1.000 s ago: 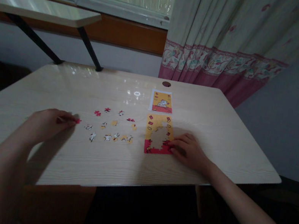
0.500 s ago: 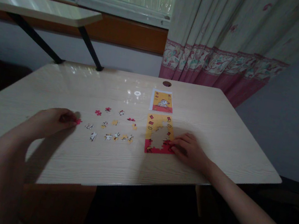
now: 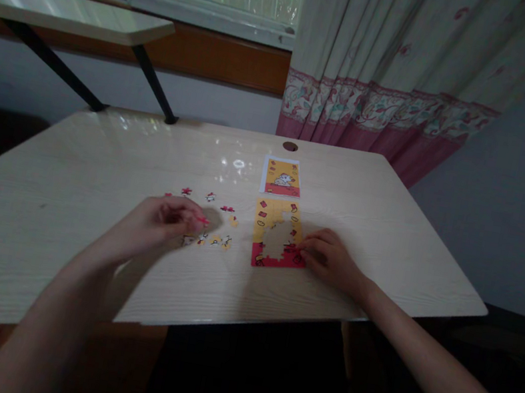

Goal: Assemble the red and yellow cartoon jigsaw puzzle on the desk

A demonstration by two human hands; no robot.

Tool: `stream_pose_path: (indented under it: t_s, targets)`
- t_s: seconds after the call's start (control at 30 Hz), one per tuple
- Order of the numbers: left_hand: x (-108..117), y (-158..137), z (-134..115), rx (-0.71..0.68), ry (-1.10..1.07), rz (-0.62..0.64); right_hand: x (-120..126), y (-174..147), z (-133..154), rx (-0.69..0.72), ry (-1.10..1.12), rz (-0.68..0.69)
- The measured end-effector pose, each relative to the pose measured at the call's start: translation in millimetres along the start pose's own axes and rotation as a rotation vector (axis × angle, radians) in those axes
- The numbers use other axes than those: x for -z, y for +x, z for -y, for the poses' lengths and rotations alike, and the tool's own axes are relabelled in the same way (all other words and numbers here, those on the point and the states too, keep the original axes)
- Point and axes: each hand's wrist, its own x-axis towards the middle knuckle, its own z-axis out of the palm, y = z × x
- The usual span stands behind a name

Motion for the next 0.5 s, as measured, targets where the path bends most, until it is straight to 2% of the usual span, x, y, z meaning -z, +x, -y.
stream_pose_path:
  t_s: [0.1,0.17,0.3,0.5]
  targets:
    - [-42.7,9.8,-18.6,-0.060,-0.114,0.143,-0.8,0.6,-1.0,-0.011,0.002,0.002]
    - [-66.4,16.4,-25.4,-0.078,-0.093,0.210,-1.3,0.5,-1.5,-0.012,-0.001,0.003]
    - [-99.4,28.6,-26.1,-0.079,0.036,0.174,-2.3,-0.3,-2.2,-0.016,-0.012,0.007]
    - [-124.3,35.6,-17.7,-0.079,0.101,0.068,-4.3,0.0,-4.2,0.018,-0.041,0.001]
